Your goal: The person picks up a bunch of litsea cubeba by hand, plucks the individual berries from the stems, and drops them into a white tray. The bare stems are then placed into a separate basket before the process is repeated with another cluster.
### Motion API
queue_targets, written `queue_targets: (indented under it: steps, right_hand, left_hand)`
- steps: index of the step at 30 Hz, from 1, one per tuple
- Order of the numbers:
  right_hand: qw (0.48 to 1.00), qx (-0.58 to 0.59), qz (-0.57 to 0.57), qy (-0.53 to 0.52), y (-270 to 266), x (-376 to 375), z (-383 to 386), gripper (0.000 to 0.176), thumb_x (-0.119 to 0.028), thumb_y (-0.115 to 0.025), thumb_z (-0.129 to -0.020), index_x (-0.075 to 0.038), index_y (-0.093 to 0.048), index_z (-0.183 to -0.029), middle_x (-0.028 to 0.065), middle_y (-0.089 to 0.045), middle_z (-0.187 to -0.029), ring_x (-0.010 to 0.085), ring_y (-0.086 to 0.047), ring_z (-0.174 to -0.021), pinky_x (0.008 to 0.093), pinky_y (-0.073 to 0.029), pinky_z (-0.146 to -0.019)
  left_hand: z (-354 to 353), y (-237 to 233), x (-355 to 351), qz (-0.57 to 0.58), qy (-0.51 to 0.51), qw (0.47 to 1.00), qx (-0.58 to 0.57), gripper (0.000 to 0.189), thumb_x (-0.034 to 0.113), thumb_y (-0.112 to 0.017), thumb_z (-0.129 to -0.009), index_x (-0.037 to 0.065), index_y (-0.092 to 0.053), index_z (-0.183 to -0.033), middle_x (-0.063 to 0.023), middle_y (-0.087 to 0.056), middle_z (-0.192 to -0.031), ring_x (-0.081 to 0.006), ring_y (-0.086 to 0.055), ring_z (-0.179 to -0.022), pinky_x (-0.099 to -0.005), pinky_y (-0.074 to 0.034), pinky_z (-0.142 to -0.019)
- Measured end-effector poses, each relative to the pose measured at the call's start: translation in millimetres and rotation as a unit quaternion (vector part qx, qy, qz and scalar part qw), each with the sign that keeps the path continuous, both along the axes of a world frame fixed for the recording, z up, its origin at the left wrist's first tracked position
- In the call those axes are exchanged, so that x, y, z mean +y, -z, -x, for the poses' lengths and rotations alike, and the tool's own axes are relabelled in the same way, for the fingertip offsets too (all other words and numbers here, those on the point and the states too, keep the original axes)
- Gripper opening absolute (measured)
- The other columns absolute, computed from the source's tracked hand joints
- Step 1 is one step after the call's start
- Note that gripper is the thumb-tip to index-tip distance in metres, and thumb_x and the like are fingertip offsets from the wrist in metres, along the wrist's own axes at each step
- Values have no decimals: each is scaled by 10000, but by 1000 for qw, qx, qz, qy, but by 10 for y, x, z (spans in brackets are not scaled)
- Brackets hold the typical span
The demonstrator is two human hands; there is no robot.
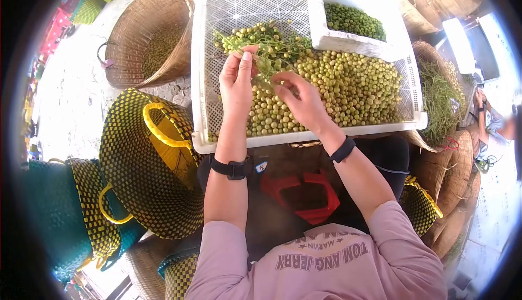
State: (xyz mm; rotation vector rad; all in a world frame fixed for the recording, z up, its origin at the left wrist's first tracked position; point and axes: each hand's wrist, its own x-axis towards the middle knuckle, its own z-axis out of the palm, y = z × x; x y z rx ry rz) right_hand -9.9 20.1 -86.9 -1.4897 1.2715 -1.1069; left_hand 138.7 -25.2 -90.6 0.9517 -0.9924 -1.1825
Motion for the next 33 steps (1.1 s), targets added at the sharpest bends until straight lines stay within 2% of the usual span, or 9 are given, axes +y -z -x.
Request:
queue_targets:
  steps: [3,11,16,18,19,23,26,30,33]
  right_hand:
    - [998,33,43,6,56,2,-24,148,-120,-635,-880,-1,-609,-963,60,-625,-752,131,-572,-662,270,-438,-586]
    - [987,49,143,46,80,160,-5,134,-121,-554,-932,1,-505,-953,92,-617,-816,181,-595,-702,287,-452,-602]
    - [990,57,88,92,102,-50,360,171,-186,-481,-970,-18,-511,-975,106,-613,-875,210,-613,-773,301,-469,-659]
    - [969,175,136,112,90,-222,461,183,-204,-484,-969,-34,-545,-999,92,-618,-916,236,-608,-830,330,-469,-702]
    - [919,288,241,117,74,-289,495,210,-236,-491,-967,-51,-587,-988,77,-620,-963,257,-601,-879,361,-470,-743]
    - [977,137,146,73,-202,-212,303,178,-207,-570,-930,-36,-618,-919,66,-596,-923,201,-575,-804,305,-472,-710]
    - [979,90,170,61,-296,-138,136,144,-175,-624,-893,-31,-626,-879,62,-578,-853,182,-557,-756,287,-456,-672]
    - [950,188,232,95,-231,-175,1,197,-201,-717,-808,-23,-630,-807,48,-570,-781,181,-554,-731,299,-442,-638]
    - [973,119,186,69,-224,-172,17,192,-198,-683,-831,-16,-625,-824,51,-568,-808,164,-545,-722,285,-436,-622]
  left_hand:
    - [56,-17,5,28,-32,999,22,135,142,-505,-974,54,-589,-1032,7,-644,-963,-43,-570,-813,-200,-453,-681]
    - [22,0,-11,9,-45,997,-66,146,111,-468,-982,40,-576,-1050,-24,-642,-911,-70,-592,-808,-208,-471,-688]
    - [-40,-36,-13,-39,-37,998,-24,168,119,-440,-990,56,-578,-1061,-10,-629,-904,-70,-589,-825,-233,-497,-695]
    - [-59,-64,15,-54,-15,998,-11,173,150,-453,-989,78,-585,-1073,4,-622,-916,-62,-579,-857,-221,-496,-700]
    - [-66,-84,20,-69,6,998,2,179,181,-466,-988,99,-592,-1085,19,-614,-927,-53,-568,-889,-209,-495,-704]
    - [-88,-108,20,-105,41,993,37,165,197,-476,-982,108,-591,-1062,17,-624,-940,-62,-584,-917,-242,-514,-715]
    - [-69,-95,32,-102,63,991,60,168,199,-478,-983,98,-589,-1059,13,-624,-935,-62,-587,-916,-243,-513,-720]
    - [-22,-91,53,-79,91,992,32,167,201,-479,-984,93,-587,-1051,7,-622,-931,-62,-590,-910,-246,-512,-724]
    - [-14,-94,60,-69,104,992,36,164,192,-476,-984,91,-586,-1052,6,-626,-936,-65,-591,-905,-250,-511,-724]
